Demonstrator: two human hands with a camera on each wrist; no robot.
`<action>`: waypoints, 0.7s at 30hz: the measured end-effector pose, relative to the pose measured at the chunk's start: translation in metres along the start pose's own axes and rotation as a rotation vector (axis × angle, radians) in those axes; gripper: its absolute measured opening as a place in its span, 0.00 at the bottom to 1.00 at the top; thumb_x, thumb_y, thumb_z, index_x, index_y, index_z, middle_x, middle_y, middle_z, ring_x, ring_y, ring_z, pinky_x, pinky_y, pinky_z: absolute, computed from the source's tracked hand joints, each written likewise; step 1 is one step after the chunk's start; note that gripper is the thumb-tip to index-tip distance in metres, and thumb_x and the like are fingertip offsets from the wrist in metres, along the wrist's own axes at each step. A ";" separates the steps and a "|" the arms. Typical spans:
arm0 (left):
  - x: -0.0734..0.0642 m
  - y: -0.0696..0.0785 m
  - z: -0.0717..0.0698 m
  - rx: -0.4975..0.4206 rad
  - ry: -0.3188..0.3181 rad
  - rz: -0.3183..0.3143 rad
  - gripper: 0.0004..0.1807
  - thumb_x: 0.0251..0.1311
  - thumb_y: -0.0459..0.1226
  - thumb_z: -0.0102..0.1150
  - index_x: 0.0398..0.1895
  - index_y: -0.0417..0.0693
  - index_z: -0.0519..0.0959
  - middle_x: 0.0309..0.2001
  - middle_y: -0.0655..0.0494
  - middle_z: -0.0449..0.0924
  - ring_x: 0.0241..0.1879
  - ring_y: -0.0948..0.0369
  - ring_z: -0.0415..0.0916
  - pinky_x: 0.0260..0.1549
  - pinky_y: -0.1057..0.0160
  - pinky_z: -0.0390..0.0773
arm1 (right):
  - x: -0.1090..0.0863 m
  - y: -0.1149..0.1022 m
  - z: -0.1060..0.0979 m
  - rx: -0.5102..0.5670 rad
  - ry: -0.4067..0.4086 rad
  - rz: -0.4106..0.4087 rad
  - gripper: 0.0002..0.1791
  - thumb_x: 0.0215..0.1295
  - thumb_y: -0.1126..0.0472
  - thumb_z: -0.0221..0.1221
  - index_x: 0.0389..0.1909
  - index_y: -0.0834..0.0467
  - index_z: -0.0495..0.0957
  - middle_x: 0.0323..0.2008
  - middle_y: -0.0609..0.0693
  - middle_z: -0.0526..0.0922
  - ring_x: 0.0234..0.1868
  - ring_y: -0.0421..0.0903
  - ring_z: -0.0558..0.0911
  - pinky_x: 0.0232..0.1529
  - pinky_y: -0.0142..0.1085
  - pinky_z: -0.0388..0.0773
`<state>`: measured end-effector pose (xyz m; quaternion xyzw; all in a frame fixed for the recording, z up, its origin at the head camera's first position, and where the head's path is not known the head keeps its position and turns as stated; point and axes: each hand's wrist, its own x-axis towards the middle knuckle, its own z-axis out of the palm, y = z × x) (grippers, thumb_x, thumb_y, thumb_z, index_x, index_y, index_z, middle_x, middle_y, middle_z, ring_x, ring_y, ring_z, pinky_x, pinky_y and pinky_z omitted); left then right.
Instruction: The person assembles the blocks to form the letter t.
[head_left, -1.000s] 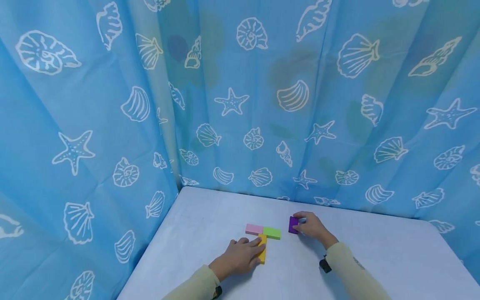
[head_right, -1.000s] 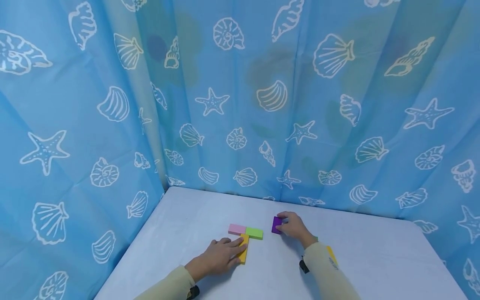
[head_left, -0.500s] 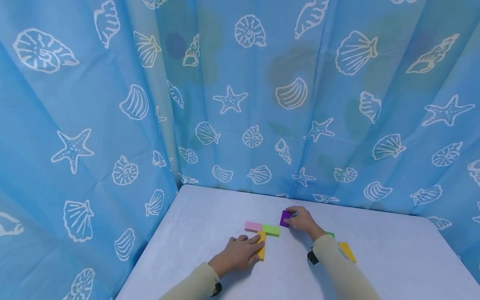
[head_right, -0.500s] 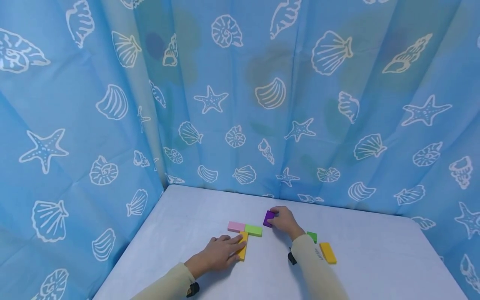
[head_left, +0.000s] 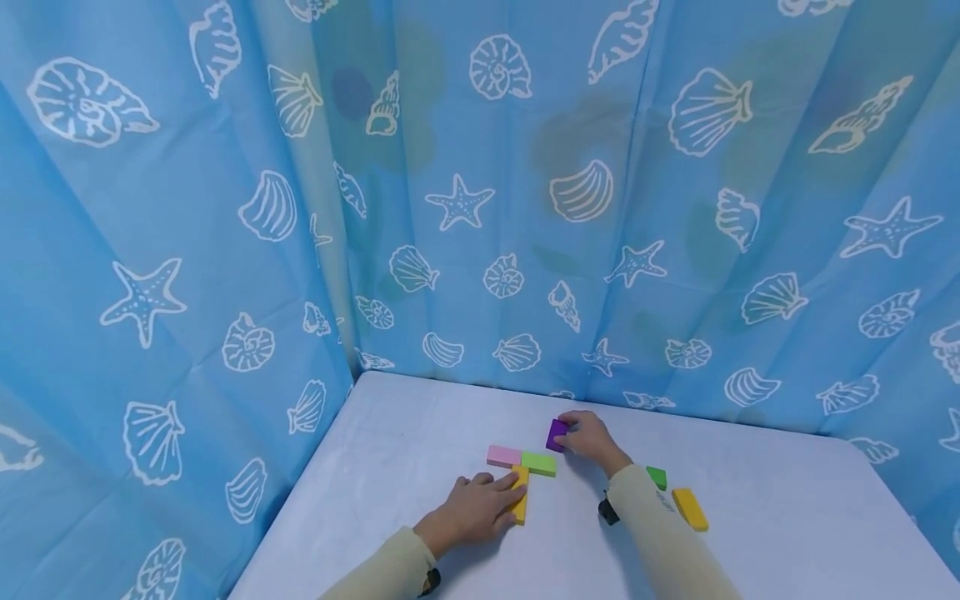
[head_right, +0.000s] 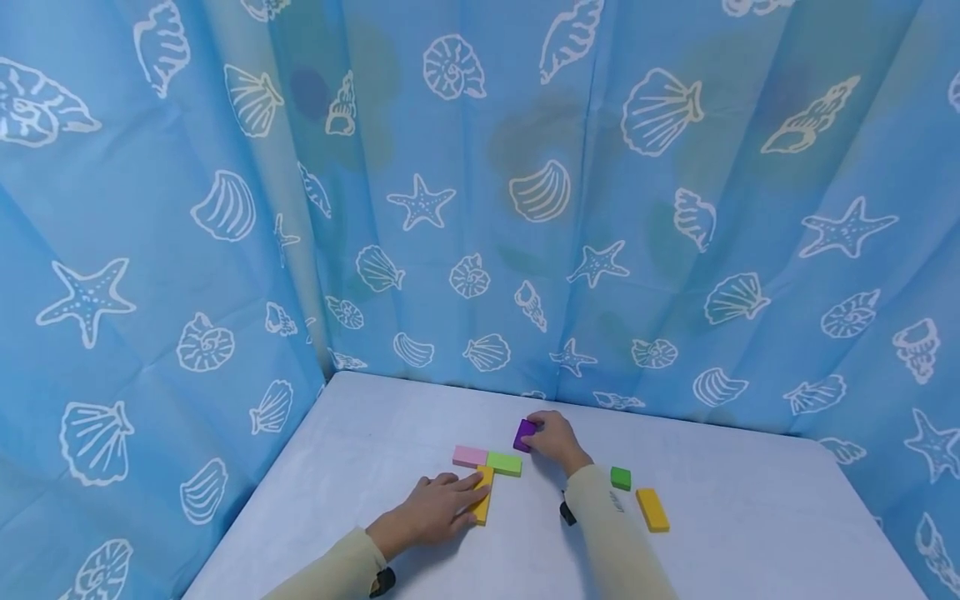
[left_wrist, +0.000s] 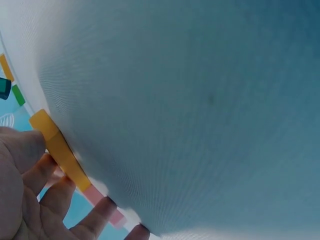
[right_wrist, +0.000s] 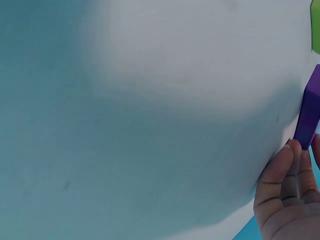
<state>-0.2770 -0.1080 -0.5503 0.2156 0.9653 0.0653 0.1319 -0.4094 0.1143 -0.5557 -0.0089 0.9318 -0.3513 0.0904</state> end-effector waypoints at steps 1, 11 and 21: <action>0.000 0.000 0.000 0.000 0.000 0.000 0.28 0.70 0.57 0.48 0.73 0.76 0.62 0.76 0.72 0.57 0.70 0.52 0.64 0.62 0.36 0.67 | 0.001 -0.001 0.001 -0.001 0.002 0.000 0.27 0.64 0.60 0.65 0.64 0.60 0.74 0.61 0.62 0.75 0.63 0.61 0.72 0.61 0.56 0.74; 0.000 -0.003 0.003 -0.009 -0.005 0.012 0.28 0.70 0.58 0.48 0.72 0.76 0.62 0.76 0.72 0.57 0.70 0.52 0.64 0.62 0.35 0.67 | -0.001 -0.012 0.010 0.000 0.014 -0.025 0.26 0.64 0.59 0.65 0.63 0.60 0.75 0.60 0.62 0.76 0.63 0.61 0.71 0.62 0.57 0.73; 0.000 -0.003 0.001 -0.010 -0.005 0.019 0.28 0.70 0.57 0.49 0.73 0.76 0.62 0.76 0.72 0.57 0.69 0.51 0.65 0.62 0.35 0.68 | 0.004 -0.018 0.017 0.049 0.016 -0.012 0.27 0.64 0.60 0.65 0.63 0.60 0.74 0.62 0.62 0.74 0.63 0.61 0.71 0.62 0.58 0.72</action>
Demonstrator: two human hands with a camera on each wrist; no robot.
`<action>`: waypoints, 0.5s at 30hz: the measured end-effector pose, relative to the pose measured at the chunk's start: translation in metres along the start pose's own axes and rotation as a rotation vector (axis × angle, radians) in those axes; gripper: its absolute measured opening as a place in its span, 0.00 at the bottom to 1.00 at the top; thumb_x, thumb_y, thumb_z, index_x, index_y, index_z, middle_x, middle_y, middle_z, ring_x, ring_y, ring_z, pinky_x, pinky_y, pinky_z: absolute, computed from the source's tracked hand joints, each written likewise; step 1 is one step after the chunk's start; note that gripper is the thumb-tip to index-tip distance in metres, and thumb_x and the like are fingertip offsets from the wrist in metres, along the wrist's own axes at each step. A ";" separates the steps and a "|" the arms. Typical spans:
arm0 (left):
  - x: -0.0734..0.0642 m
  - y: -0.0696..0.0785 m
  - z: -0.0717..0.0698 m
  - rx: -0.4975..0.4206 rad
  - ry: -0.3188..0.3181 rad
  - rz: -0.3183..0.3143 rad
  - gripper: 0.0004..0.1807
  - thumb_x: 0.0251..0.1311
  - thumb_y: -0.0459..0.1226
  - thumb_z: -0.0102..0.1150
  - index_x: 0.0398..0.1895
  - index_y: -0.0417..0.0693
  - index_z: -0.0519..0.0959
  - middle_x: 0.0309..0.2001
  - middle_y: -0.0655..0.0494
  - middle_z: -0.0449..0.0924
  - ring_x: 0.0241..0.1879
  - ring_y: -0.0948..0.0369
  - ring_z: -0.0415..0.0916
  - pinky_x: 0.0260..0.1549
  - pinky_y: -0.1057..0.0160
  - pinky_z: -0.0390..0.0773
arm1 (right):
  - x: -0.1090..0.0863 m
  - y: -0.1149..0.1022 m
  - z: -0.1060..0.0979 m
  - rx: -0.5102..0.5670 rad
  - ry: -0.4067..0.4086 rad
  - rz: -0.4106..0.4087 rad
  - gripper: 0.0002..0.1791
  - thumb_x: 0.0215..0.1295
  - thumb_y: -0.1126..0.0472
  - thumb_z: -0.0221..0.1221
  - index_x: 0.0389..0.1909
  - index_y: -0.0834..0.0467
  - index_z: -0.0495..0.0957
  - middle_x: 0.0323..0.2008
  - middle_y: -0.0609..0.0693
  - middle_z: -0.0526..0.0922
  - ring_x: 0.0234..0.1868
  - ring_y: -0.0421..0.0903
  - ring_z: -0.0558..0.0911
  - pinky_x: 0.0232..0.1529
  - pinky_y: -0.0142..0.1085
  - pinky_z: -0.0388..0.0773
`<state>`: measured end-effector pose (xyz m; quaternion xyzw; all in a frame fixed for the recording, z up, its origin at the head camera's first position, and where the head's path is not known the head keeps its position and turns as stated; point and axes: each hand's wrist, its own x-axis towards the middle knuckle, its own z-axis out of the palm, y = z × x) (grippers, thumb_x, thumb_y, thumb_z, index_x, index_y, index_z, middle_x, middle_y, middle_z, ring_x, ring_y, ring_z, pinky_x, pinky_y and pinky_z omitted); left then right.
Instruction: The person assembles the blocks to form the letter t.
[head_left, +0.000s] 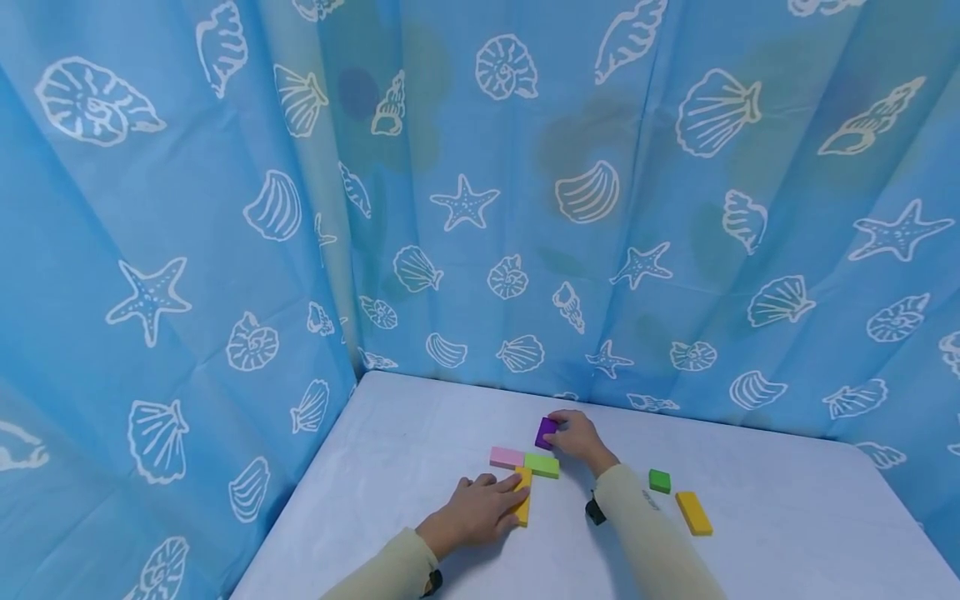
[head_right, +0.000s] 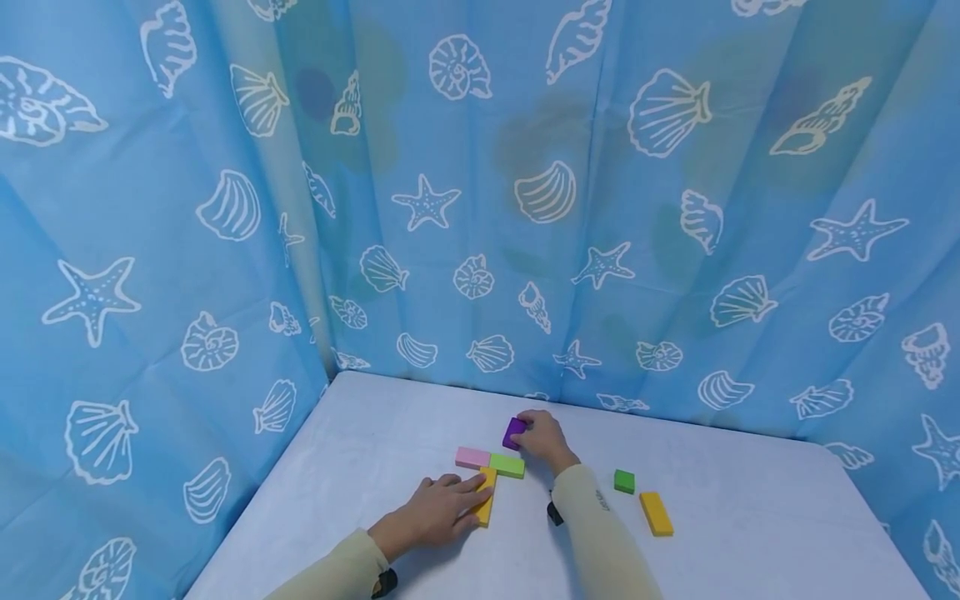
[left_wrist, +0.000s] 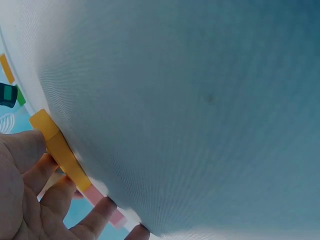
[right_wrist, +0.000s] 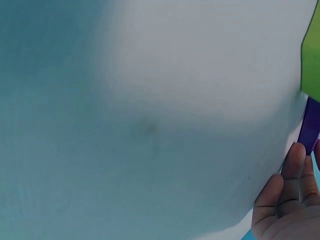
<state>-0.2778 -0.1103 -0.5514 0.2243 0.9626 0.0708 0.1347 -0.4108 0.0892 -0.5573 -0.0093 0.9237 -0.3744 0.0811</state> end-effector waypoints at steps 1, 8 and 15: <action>0.000 0.000 0.000 0.001 -0.002 -0.001 0.28 0.70 0.57 0.49 0.73 0.76 0.62 0.76 0.71 0.57 0.69 0.51 0.65 0.62 0.35 0.68 | 0.000 -0.001 0.001 0.004 0.000 0.002 0.27 0.63 0.60 0.66 0.63 0.60 0.75 0.62 0.62 0.74 0.63 0.61 0.71 0.62 0.58 0.72; 0.000 0.000 -0.001 0.007 -0.002 0.001 0.28 0.70 0.57 0.49 0.73 0.76 0.62 0.76 0.71 0.57 0.69 0.51 0.65 0.61 0.35 0.68 | -0.001 -0.007 0.007 -0.001 -0.010 -0.013 0.26 0.63 0.59 0.66 0.62 0.59 0.75 0.62 0.62 0.75 0.64 0.62 0.71 0.63 0.58 0.72; 0.000 0.000 0.000 0.009 0.002 0.001 0.28 0.70 0.57 0.48 0.72 0.76 0.62 0.76 0.71 0.57 0.69 0.51 0.65 0.61 0.35 0.68 | -0.003 -0.012 0.013 0.021 -0.025 -0.006 0.26 0.64 0.58 0.66 0.62 0.57 0.76 0.62 0.62 0.75 0.63 0.61 0.72 0.62 0.58 0.72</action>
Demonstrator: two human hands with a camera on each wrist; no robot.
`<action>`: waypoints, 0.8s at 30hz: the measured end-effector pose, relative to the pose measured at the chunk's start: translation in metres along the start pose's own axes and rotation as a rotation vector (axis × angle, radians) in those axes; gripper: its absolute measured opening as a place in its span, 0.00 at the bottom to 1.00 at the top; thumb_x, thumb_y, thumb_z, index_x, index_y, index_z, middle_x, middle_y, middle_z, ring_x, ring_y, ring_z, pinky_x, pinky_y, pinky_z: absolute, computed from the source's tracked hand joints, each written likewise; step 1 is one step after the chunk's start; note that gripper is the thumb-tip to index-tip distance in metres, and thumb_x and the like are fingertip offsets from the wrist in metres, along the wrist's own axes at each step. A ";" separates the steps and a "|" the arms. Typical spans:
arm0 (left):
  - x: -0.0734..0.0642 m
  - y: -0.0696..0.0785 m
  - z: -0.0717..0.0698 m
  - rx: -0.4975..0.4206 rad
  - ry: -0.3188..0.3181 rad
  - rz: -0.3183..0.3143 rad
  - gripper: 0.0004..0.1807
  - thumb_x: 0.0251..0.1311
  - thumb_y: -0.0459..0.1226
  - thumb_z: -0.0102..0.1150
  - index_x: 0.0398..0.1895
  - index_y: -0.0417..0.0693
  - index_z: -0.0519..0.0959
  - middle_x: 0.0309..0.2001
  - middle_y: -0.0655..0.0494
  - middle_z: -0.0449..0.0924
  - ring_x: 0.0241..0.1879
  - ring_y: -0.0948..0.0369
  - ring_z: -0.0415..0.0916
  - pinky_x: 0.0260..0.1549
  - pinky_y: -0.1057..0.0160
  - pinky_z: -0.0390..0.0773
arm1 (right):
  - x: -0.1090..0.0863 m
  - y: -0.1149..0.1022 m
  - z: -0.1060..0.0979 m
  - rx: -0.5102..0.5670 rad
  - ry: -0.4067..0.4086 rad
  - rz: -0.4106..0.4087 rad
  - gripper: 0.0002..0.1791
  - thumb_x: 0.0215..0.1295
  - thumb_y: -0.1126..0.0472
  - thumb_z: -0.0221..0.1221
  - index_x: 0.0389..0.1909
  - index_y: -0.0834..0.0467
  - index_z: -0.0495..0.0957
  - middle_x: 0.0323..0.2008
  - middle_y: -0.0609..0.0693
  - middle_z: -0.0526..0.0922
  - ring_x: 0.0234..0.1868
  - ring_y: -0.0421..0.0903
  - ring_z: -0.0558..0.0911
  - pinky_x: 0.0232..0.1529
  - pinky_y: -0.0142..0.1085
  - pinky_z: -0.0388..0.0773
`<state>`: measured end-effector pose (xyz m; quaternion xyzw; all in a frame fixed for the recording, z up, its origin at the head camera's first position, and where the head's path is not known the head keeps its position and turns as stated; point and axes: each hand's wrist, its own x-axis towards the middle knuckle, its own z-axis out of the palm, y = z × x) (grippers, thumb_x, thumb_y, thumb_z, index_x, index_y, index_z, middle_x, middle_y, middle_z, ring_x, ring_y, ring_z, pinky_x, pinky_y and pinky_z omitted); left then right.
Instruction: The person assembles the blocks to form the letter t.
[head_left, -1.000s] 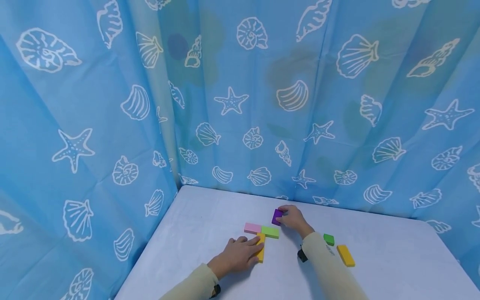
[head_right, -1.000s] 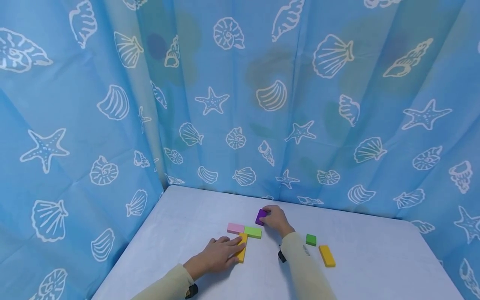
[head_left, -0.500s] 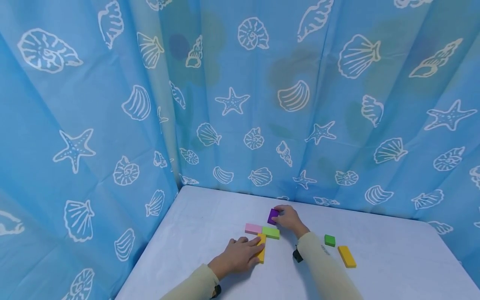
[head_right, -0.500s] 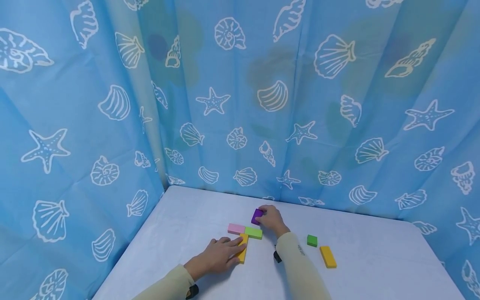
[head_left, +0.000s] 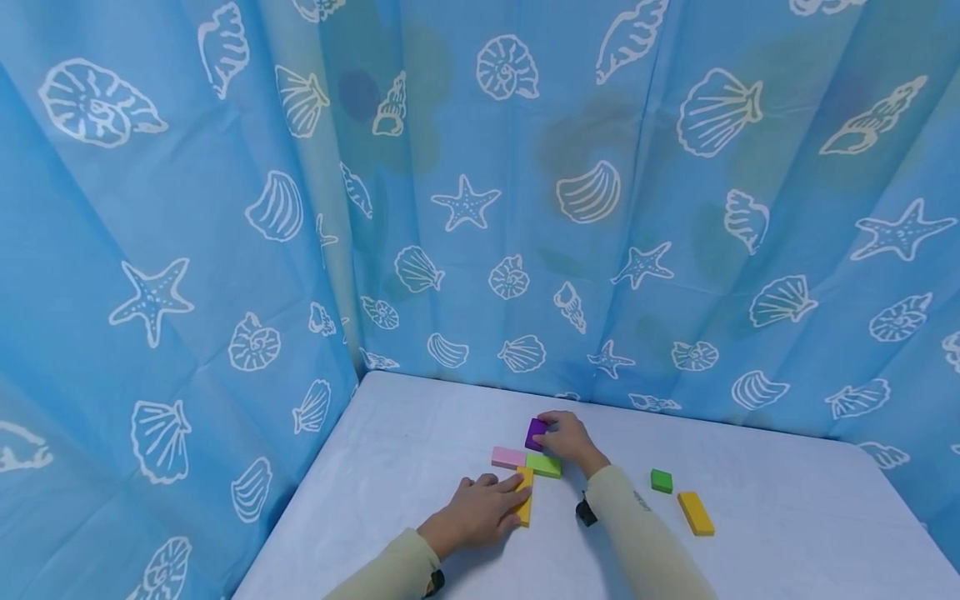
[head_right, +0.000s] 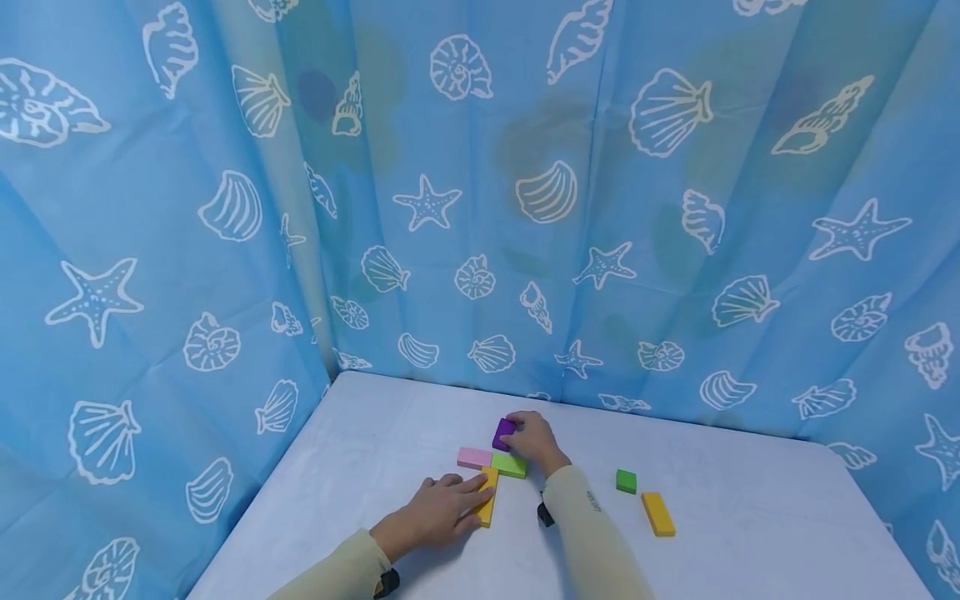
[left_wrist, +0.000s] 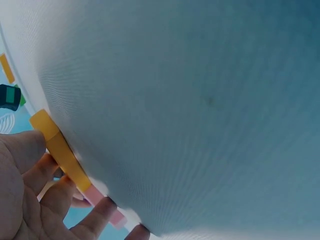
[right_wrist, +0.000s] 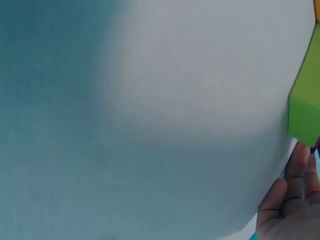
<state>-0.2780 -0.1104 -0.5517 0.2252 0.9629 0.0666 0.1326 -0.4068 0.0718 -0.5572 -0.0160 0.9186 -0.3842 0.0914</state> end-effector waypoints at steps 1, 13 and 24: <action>0.000 0.000 0.000 0.000 0.000 -0.001 0.28 0.70 0.57 0.48 0.72 0.76 0.62 0.76 0.71 0.57 0.69 0.51 0.65 0.61 0.36 0.68 | 0.000 -0.001 0.001 0.002 -0.002 -0.002 0.26 0.64 0.58 0.66 0.62 0.57 0.76 0.61 0.61 0.75 0.63 0.61 0.72 0.63 0.58 0.72; -0.002 -0.001 -0.001 0.002 0.005 0.008 0.28 0.70 0.56 0.49 0.72 0.75 0.63 0.75 0.71 0.58 0.68 0.51 0.66 0.60 0.36 0.69 | 0.002 0.001 0.008 0.046 -0.024 0.034 0.25 0.62 0.58 0.67 0.61 0.54 0.78 0.61 0.59 0.77 0.63 0.61 0.73 0.63 0.58 0.71; -0.002 -0.001 -0.001 -0.007 0.012 0.028 0.27 0.71 0.56 0.47 0.73 0.73 0.63 0.76 0.70 0.57 0.69 0.52 0.65 0.61 0.36 0.68 | -0.003 -0.001 0.009 0.084 -0.021 0.060 0.26 0.63 0.59 0.66 0.63 0.54 0.76 0.62 0.60 0.77 0.64 0.61 0.72 0.65 0.58 0.69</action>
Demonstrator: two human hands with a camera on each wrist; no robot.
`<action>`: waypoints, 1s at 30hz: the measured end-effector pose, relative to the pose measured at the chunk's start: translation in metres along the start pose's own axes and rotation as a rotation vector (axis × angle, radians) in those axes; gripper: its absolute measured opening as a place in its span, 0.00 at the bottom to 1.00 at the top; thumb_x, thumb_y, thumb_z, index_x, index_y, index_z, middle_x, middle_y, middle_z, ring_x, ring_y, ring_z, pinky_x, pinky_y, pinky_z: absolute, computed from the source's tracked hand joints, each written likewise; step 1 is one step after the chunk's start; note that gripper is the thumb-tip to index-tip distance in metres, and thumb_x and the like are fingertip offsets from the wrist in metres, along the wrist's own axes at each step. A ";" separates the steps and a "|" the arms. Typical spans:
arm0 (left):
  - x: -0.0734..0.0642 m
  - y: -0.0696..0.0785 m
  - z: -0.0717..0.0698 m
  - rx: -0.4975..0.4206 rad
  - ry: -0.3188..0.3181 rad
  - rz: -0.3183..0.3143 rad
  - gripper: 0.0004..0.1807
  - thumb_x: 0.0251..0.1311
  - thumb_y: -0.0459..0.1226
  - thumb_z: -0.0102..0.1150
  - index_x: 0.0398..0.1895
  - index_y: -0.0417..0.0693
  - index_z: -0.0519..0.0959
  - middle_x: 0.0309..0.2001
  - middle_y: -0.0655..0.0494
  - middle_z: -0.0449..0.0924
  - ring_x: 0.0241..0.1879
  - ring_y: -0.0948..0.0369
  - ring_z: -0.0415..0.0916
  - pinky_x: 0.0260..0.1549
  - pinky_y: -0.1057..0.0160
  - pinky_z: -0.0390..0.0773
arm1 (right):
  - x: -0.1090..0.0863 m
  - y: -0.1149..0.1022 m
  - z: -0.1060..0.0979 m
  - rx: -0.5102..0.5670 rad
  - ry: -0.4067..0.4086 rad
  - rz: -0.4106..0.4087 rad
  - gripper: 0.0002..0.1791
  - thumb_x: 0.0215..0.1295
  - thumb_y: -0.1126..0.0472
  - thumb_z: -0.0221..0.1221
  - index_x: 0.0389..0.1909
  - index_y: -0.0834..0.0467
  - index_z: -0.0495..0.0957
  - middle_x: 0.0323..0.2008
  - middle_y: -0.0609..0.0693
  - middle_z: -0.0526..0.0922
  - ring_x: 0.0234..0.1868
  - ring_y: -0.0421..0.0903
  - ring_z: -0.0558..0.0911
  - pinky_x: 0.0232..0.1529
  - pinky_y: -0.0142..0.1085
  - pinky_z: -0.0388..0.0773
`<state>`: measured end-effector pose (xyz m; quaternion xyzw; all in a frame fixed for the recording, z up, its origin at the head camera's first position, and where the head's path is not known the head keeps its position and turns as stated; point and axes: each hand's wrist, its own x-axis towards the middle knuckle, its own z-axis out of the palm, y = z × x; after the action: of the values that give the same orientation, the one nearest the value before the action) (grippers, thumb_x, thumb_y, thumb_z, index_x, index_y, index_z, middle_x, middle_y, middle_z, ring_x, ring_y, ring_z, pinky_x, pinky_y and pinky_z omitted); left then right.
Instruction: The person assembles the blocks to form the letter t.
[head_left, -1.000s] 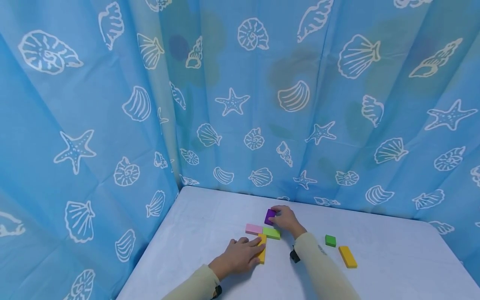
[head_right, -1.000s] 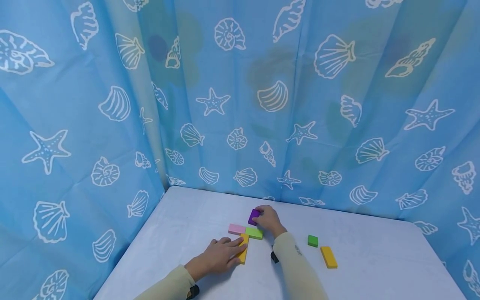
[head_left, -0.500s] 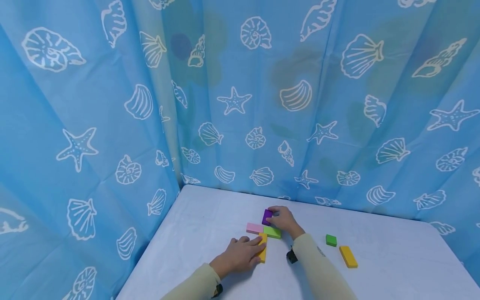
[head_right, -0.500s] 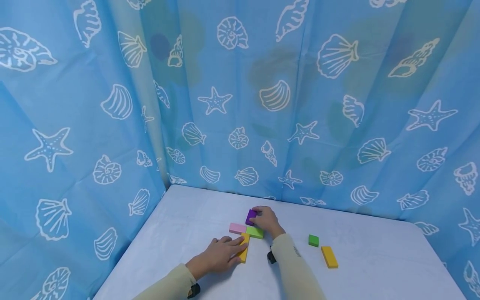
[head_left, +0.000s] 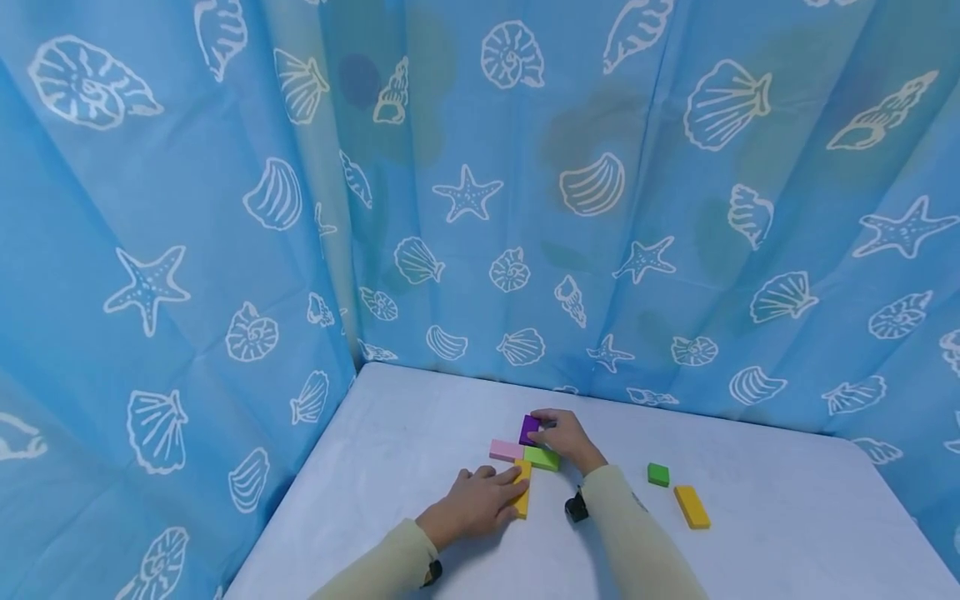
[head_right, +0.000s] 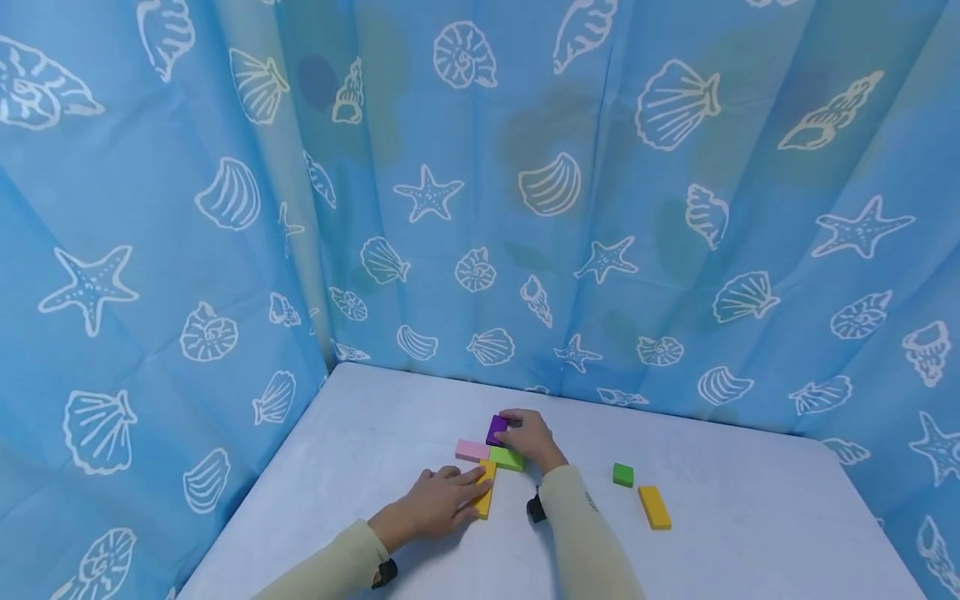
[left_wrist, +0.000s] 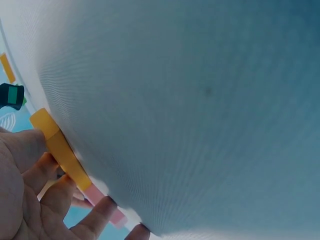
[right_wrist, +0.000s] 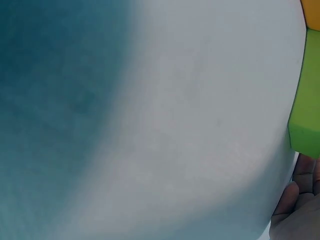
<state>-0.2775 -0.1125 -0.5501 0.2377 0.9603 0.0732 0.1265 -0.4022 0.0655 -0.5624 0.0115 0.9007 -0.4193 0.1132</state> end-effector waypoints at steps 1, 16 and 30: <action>0.000 0.000 0.000 0.002 0.000 0.000 0.27 0.71 0.56 0.47 0.73 0.73 0.63 0.76 0.70 0.57 0.69 0.52 0.65 0.61 0.36 0.68 | -0.001 0.000 0.000 0.001 0.002 0.001 0.26 0.63 0.59 0.66 0.63 0.53 0.76 0.62 0.59 0.77 0.65 0.61 0.72 0.65 0.58 0.69; 0.001 0.001 0.001 0.004 -0.002 -0.014 0.28 0.71 0.56 0.48 0.73 0.74 0.62 0.76 0.70 0.57 0.69 0.52 0.65 0.61 0.36 0.68 | -0.002 0.000 -0.001 -0.003 -0.025 -0.002 0.26 0.63 0.58 0.66 0.63 0.52 0.76 0.63 0.59 0.76 0.66 0.61 0.71 0.66 0.59 0.68; -0.003 0.004 -0.003 0.018 0.006 -0.010 0.28 0.71 0.55 0.48 0.73 0.72 0.63 0.76 0.69 0.58 0.69 0.51 0.65 0.61 0.36 0.69 | -0.003 0.000 0.000 0.025 -0.026 -0.008 0.25 0.63 0.59 0.66 0.63 0.53 0.77 0.63 0.60 0.76 0.67 0.61 0.71 0.66 0.58 0.69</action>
<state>-0.2740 -0.1111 -0.5459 0.2338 0.9624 0.0646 0.1220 -0.3990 0.0655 -0.5619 0.0038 0.8940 -0.4309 0.1228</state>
